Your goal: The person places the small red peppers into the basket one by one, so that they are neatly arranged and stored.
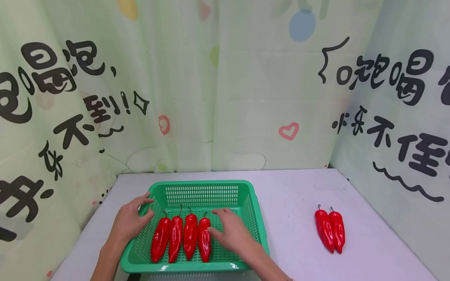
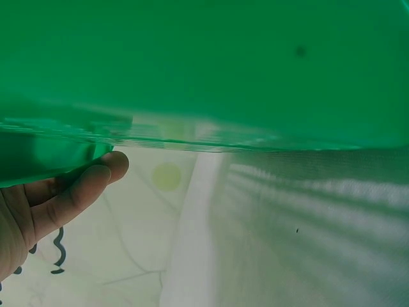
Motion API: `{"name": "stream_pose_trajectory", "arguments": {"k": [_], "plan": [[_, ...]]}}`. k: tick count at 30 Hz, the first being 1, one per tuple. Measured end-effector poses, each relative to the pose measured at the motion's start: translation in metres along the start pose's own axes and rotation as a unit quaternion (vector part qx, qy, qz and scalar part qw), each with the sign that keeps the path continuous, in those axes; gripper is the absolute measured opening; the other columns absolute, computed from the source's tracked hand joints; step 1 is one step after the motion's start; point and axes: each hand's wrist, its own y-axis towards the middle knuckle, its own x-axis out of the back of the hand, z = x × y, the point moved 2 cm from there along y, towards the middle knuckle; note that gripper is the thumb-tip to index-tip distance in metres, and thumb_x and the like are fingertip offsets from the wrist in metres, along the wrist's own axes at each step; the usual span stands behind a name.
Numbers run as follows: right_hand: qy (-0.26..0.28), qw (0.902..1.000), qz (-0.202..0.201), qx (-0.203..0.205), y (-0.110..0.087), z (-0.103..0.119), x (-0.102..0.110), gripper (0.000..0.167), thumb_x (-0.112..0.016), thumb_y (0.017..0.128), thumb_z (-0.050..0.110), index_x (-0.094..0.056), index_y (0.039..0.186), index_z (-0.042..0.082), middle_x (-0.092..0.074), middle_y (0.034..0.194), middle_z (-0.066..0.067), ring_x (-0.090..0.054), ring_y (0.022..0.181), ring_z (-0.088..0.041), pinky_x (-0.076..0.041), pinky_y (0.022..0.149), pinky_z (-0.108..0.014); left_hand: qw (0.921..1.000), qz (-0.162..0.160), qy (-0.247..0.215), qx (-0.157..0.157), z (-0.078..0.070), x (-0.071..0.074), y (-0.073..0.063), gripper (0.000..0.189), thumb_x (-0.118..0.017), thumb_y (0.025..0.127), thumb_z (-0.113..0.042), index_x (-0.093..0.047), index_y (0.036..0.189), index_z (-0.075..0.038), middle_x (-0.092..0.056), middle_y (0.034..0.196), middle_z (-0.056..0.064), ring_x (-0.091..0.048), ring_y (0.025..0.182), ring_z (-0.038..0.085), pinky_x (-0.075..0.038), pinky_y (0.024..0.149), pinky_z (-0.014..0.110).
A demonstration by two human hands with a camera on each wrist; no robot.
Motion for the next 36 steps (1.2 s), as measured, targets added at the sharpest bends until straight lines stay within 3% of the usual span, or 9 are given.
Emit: {"name": "stream_pose_trajectory", "arguments": {"k": [24, 36], "plan": [[0.027, 0.9958, -0.075, -0.046, -0.023, -0.025, 0.032, 0.043, -0.078, 0.090, 0.020, -0.067, 0.129, 0.009, -0.066, 0.127, -0.010, -0.072, 0.096, -0.025, -0.061, 0.075, -0.029, 0.9999, 0.009, -0.003, 0.012, -0.002, 0.000, 0.001, 0.034, -0.065, 0.089, -0.010, -0.072, 0.121, -0.003, -0.058, 0.146, 0.017, -0.055, 0.132, 0.043, -0.054, 0.096, 0.057], [0.029, 0.9931, -0.090, -0.069, -0.033, -0.031, 0.048, 0.047, -0.077, 0.090, 0.018, -0.064, 0.134, 0.006, -0.065, 0.125, -0.013, -0.073, 0.099, -0.030, -0.062, 0.078, -0.035, 0.9999, 0.005, -0.006, 0.010, -0.001, 0.000, 0.001, 0.034, -0.065, 0.088, -0.010, -0.072, 0.121, -0.003, -0.058, 0.146, 0.017, -0.056, 0.132, 0.043, -0.055, 0.093, 0.055]]}}
